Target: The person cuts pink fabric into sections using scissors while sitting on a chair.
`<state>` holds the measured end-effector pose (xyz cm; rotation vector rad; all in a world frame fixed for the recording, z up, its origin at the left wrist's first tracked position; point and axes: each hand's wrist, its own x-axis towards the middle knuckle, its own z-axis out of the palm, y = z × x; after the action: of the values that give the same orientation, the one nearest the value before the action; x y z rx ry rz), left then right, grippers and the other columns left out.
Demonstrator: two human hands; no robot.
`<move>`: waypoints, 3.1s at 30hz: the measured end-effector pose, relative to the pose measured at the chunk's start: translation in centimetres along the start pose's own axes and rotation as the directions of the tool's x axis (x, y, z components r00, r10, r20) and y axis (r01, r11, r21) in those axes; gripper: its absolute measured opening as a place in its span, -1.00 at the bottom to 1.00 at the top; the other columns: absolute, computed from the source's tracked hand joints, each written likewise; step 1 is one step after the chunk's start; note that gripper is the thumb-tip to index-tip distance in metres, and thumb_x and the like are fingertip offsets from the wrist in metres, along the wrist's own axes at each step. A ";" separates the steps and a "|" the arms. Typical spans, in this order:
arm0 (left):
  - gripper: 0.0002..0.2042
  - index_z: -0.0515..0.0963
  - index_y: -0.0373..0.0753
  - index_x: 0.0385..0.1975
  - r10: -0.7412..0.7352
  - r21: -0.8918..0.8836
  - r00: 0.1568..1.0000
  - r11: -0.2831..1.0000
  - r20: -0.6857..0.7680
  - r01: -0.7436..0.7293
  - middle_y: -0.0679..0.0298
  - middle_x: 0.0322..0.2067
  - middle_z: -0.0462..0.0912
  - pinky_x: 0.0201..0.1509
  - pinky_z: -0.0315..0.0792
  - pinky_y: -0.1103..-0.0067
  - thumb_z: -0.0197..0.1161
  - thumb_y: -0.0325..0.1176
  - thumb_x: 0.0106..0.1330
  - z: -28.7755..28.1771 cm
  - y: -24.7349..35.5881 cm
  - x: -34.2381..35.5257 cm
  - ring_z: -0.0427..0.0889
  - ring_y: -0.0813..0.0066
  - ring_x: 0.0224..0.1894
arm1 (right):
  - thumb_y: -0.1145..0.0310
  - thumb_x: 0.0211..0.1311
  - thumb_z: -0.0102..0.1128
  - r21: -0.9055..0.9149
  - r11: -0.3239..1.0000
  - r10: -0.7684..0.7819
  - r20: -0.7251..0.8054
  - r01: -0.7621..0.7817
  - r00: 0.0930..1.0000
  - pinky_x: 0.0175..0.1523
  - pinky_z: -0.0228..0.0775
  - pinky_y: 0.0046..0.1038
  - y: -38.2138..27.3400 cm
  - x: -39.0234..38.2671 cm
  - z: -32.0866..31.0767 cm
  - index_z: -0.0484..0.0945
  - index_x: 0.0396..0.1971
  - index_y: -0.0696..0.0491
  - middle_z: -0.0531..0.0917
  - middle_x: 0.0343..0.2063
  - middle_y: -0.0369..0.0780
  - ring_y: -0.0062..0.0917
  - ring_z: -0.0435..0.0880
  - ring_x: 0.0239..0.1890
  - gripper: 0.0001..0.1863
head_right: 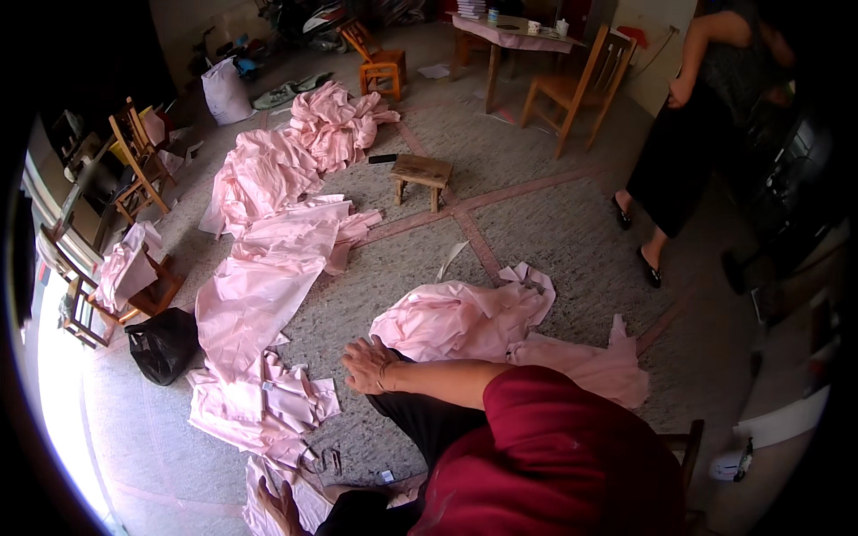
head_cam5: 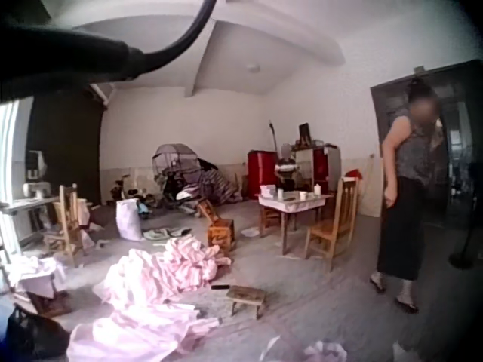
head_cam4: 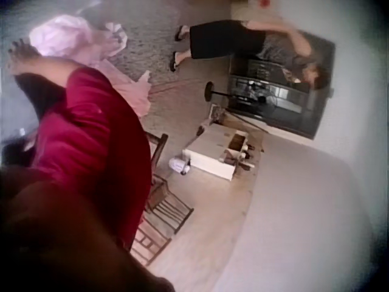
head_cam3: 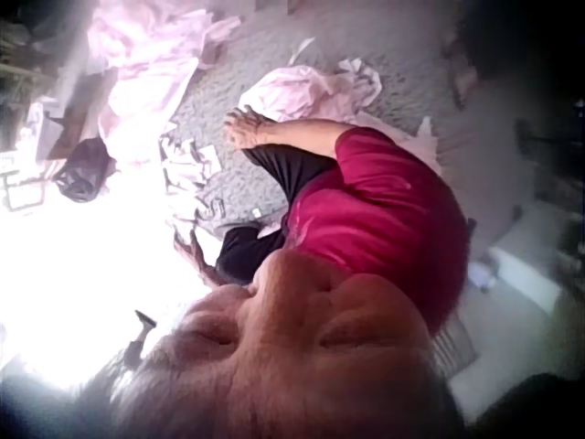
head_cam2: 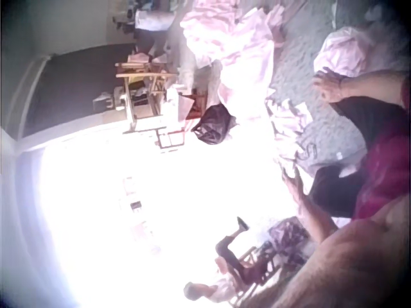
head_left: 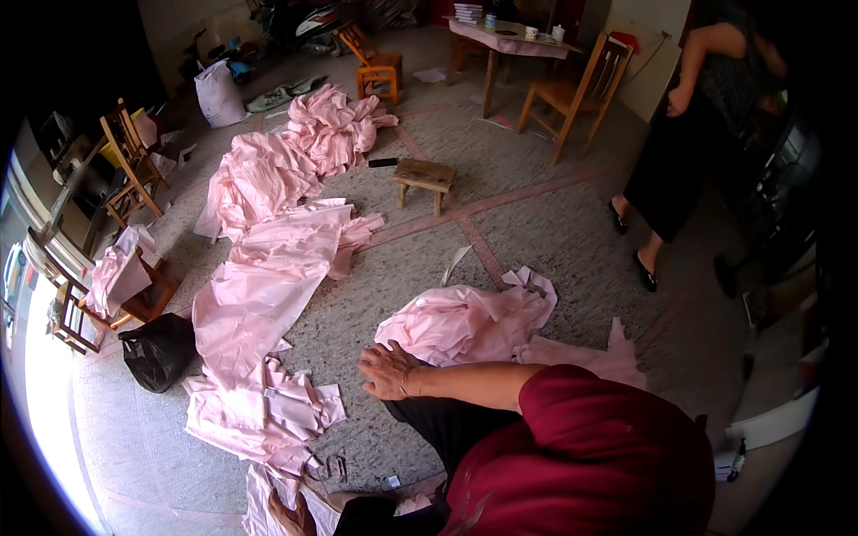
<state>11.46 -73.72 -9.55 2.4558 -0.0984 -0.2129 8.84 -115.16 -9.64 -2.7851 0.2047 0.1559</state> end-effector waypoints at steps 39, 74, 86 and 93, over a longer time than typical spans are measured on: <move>-0.53 0.54 -0.44 -0.06 -0.226 -0.136 0.967 0.961 0.121 0.242 0.01 -0.26 0.68 -0.14 0.50 0.44 0.24 -0.12 0.22 3.7 -12.9 0.1 0.66 0.23 -0.22 | 0.22 -0.02 0.17 -0.023 0.997 -0.079 -0.212 0.076 0.974 -0.03 0.46 -0.15 2.7 1.1 0.2 0.60 -0.40 0.14 0.63 -0.22 -0.03 -0.13 0.59 -0.10 -0.71; -0.28 0.12 -0.30 0.37 -0.340 -0.272 0.782 0.936 -0.522 0.225 -0.19 0.34 0.10 0.47 -0.02 0.27 0.23 -0.28 0.22 4.4 3.2 -21.7 0.06 -0.08 0.42 | 0.41 -0.27 0.45 -0.183 0.962 -0.068 0.561 0.204 0.825 -0.39 0.52 -0.30 4.0 -2.0 -8.9 0.53 -0.59 0.25 0.63 -0.62 -0.04 -0.32 0.69 -0.52 -0.71; -0.31 0.17 -0.25 0.36 -0.345 -0.411 0.769 0.904 -0.538 0.118 -0.12 0.34 0.13 0.47 -0.01 0.28 0.21 -0.31 0.18 4.9 1.6 -21.8 0.09 -0.02 0.42 | 0.43 -0.10 0.16 -0.325 0.848 -0.297 0.363 0.419 0.883 -0.24 0.49 -0.15 -0.2 -3.7 -12.3 0.64 -0.58 0.10 0.65 -0.51 0.00 -0.07 0.66 -0.38 -0.89; -0.26 0.12 -0.24 0.39 -0.339 -0.466 0.832 0.878 -0.439 0.111 -0.05 0.40 0.03 0.50 -0.09 0.32 0.20 -0.38 0.14 4.2 2.1 -22.9 -0.01 0.05 0.47 | 0.42 0.10 0.14 0.012 0.923 -0.375 0.247 0.384 0.893 -0.15 0.46 -0.20 -0.7 -3.4 -8.7 0.60 -0.46 0.15 0.64 -0.47 -0.01 -0.10 0.64 -0.30 -0.88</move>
<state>-11.87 -75.05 -8.51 1.9983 0.4402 0.2973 6.32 -117.12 -0.85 -2.7439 -0.4077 0.4051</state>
